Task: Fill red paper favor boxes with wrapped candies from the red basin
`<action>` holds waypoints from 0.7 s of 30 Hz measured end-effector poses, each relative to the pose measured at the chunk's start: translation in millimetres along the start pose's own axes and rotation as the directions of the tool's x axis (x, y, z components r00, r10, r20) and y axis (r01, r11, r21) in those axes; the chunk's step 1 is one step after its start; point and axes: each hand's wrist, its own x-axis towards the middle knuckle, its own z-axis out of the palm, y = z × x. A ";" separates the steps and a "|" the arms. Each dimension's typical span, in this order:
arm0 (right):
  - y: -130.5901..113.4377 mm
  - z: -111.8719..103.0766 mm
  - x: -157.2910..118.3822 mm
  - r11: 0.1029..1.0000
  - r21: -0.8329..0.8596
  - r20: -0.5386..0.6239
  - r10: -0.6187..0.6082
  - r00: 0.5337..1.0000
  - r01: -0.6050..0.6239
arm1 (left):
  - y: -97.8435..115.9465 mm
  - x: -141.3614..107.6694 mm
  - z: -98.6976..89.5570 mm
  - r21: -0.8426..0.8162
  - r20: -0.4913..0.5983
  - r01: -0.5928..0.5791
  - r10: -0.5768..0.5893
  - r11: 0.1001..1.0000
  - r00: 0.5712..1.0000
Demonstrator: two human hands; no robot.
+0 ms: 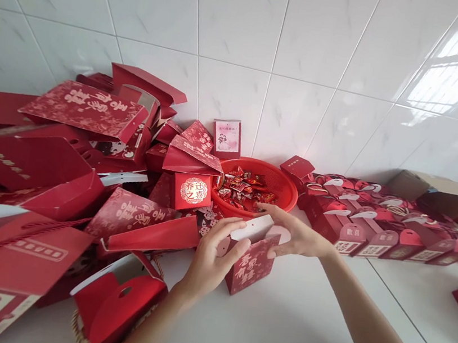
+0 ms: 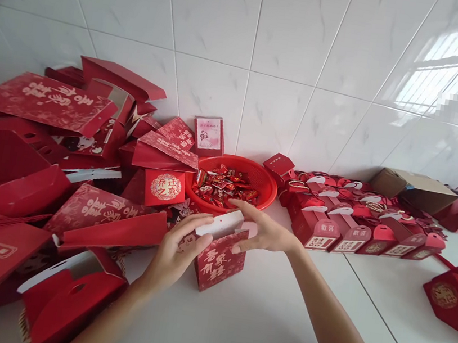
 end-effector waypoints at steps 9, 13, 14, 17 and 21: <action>24.8 43.3 -16.1 0.937 0.349 -0.234 0.106 0.967 -0.019 | -13.8 -5.8 5.6 -0.019 -0.001 0.110 -0.110 0.994 0.994; 19.1 49.6 -27.0 0.956 0.292 -0.316 0.110 0.943 -0.013 | -14.9 -6.2 7.8 0.034 -0.025 0.076 -0.075 0.997 0.997; 17.3 50.8 -29.5 0.968 0.249 -0.339 0.111 0.934 -0.025 | -13.8 -6.4 8.4 0.042 -0.029 0.054 -0.052 0.998 0.998; 10.5 53.9 -35.1 0.988 0.151 -0.400 0.093 0.912 -0.034 | -8.6 -6.4 9.6 0.122 -0.023 -0.035 0.038 0.992 0.999; 1.0 56.1 -36.6 0.987 0.148 -0.439 0.126 0.890 -0.066 | -2.3 -5.1 10.1 0.195 -0.009 -0.085 0.089 0.977 0.996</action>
